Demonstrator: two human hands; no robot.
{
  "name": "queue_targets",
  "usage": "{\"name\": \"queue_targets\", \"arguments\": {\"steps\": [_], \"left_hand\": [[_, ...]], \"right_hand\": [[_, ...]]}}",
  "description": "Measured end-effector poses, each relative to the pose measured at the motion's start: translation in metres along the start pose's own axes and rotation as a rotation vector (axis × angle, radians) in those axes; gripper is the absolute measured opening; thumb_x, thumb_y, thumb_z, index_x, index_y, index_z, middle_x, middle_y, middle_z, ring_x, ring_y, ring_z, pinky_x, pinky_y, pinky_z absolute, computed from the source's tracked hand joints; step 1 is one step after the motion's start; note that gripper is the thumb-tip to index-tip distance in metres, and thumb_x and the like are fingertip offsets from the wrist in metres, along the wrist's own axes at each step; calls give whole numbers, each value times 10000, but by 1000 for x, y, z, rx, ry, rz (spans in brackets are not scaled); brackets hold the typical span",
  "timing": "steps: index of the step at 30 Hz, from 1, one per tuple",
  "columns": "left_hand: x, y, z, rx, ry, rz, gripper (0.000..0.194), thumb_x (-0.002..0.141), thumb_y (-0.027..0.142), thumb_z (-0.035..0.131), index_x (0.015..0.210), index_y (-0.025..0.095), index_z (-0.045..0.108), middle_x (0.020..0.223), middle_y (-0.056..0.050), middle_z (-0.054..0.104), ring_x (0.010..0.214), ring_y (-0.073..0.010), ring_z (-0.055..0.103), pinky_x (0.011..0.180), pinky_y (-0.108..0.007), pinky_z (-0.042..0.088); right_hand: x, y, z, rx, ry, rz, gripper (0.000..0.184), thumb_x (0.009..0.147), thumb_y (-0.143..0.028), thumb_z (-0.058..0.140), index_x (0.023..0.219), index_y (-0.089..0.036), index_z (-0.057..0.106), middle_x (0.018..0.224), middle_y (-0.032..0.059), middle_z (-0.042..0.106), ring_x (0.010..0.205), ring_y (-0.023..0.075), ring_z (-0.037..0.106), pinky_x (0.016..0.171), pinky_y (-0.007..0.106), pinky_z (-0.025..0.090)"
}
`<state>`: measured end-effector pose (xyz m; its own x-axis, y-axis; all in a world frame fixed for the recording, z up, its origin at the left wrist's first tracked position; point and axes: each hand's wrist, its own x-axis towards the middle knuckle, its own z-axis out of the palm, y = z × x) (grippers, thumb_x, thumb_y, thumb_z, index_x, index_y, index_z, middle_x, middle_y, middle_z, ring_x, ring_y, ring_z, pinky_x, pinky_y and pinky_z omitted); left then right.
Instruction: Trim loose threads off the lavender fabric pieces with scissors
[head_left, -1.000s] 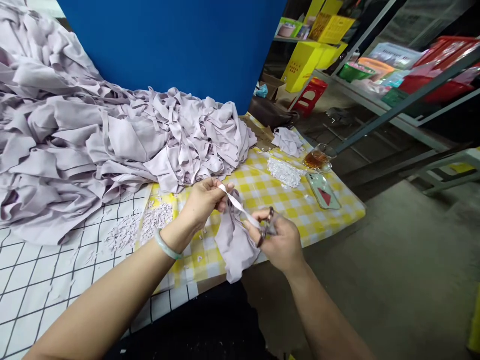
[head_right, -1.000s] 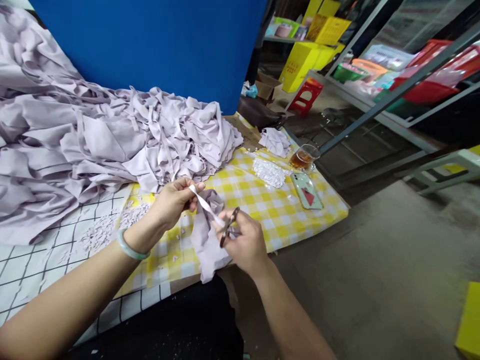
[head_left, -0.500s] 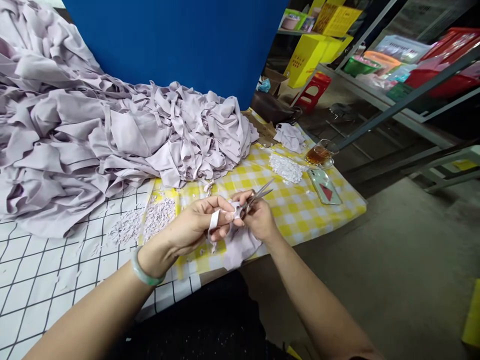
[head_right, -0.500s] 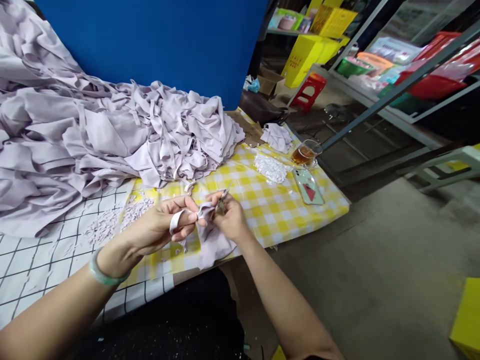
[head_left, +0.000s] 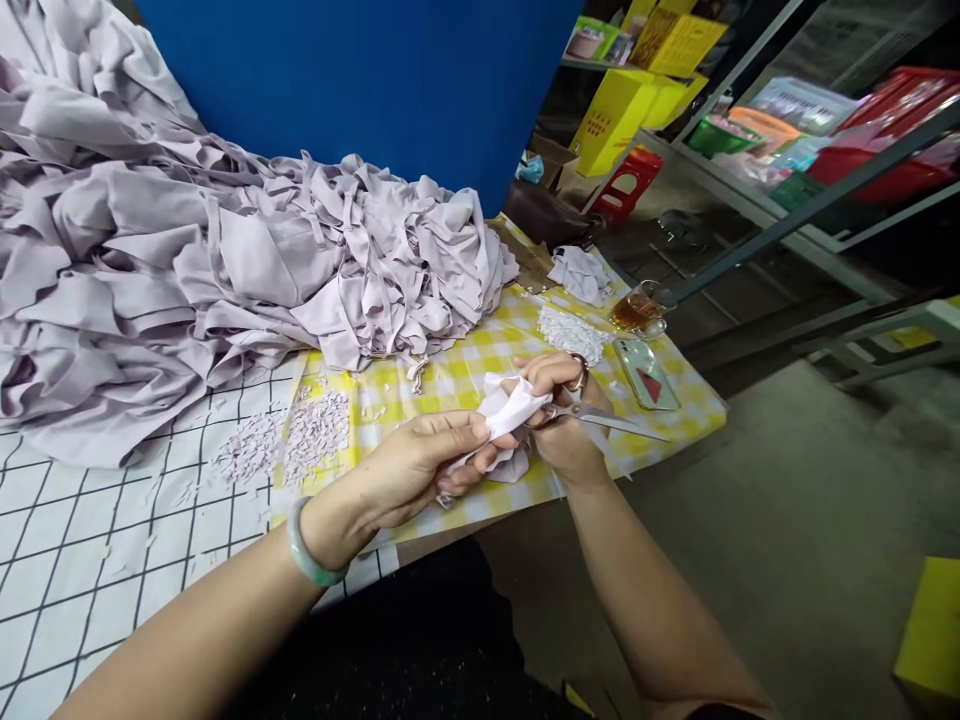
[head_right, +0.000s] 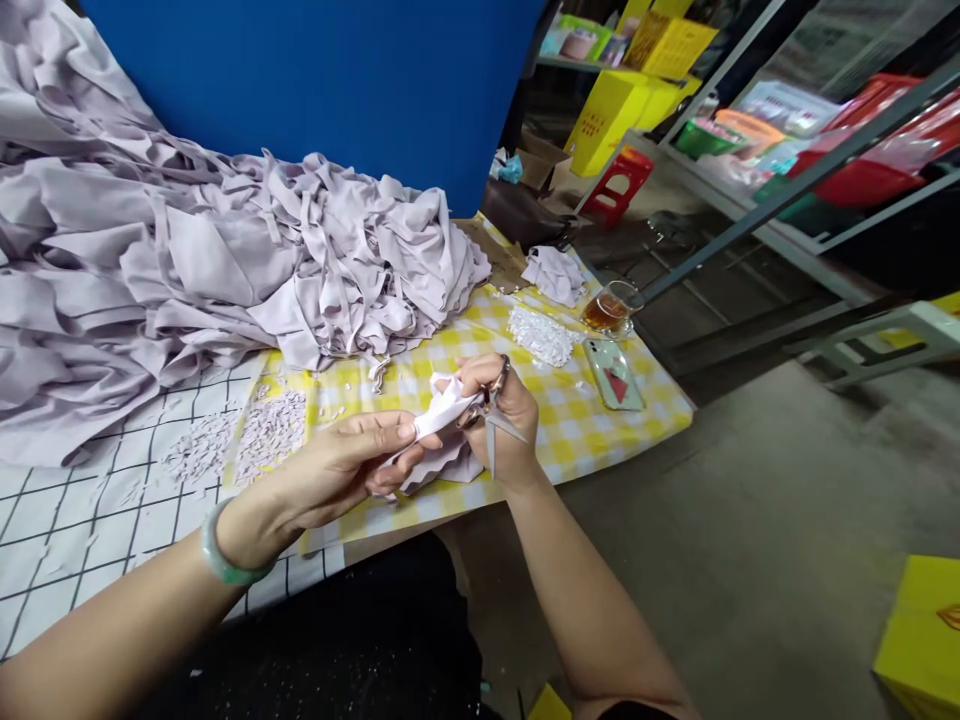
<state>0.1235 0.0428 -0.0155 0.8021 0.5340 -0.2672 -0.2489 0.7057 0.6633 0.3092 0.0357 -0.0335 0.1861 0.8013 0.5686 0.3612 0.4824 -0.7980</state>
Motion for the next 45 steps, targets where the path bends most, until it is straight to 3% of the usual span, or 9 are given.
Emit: {"name": "queue_targets", "arguments": {"steps": [4, 6, 9, 11, 14, 17, 21, 27, 45], "left_hand": [[-9, 0, -1, 207, 33, 42, 300, 903, 408, 666, 914, 117, 735, 668, 3, 518, 524, -64, 326, 477, -207, 230], [-16, 4, -1, 364, 12, 64, 281, 926, 400, 641, 901, 142, 749, 733, -21, 546, 581, -88, 392, 514, -220, 304], [-20, 7, 1, 575, 66, 283, 253, 941, 366, 639, 835, 174, 766, 976, -88, 584, 863, -169, 546, 701, -281, 462], [-18, 2, 0, 539, 139, 435, 262, 943, 378, 640, 810, 182, 751, 1121, -108, 572, 1010, -211, 557, 805, -325, 496], [-11, -15, -8, 317, 224, 458, 285, 957, 405, 615, 811, 174, 698, 1055, -76, 566, 780, -142, 535, 681, -286, 479], [-12, -31, -19, 320, 345, 498, 282, 973, 390, 595, 819, 167, 672, 950, -44, 516, 678, -110, 444, 611, -255, 422], [-34, -40, -28, 555, 467, 583, 293, 1016, 362, 527, 838, 177, 668, 1028, -73, 496, 879, -173, 506, 707, -282, 452], [-65, -49, -34, 750, 529, 619, 312, 1056, 339, 409, 875, 203, 624, 1052, -97, 500, 1072, -237, 477, 932, -373, 474], [-75, -56, -52, 888, 545, 689, 181, 1041, 182, 406, 913, 212, 530, 1099, -88, 470, 1100, -221, 453, 927, -366, 468]], "right_hand": [[-12, 3, -2, -19, 5, 200, 285, 800, -316, 758, 740, -248, 488, 733, -22, 539, 711, 161, 557, 743, 332, 540], [-21, 5, 3, 22, -5, 309, 279, 775, -319, 775, 736, -242, 509, 710, -28, 538, 680, 151, 543, 685, 306, 516], [-40, 7, 19, 135, -90, 473, 312, 706, -351, 824, 732, -234, 535, 697, -28, 555, 653, 148, 542, 631, 293, 497], [-55, 7, 32, 208, -157, 574, 330, 699, -403, 830, 764, -231, 556, 717, -18, 589, 664, 161, 571, 631, 302, 511], [-74, 8, 44, 276, -290, 667, 333, 746, -460, 803, 819, -225, 578, 733, -9, 616, 667, 170, 600, 635, 311, 530], [-78, 7, 38, 270, -473, 644, 352, 757, -466, 816, 888, -222, 599, 791, -3, 626, 694, 166, 607, 644, 296, 521], [-60, -1, 19, 39, -668, 426, 358, 805, -539, 769, 840, -204, 646, 843, 42, 616, 788, 199, 604, 709, 313, 494], [-38, -16, 26, -98, -1039, 373, 485, 770, -610, 774, 630, -202, 554, 589, -23, 523, 540, 123, 447, 515, 257, 338], [-38, -17, 49, -147, -1100, 397, 557, 767, -637, 741, 570, -203, 454, 539, -44, 472, 495, 88, 375, 478, 239, 302]]}}
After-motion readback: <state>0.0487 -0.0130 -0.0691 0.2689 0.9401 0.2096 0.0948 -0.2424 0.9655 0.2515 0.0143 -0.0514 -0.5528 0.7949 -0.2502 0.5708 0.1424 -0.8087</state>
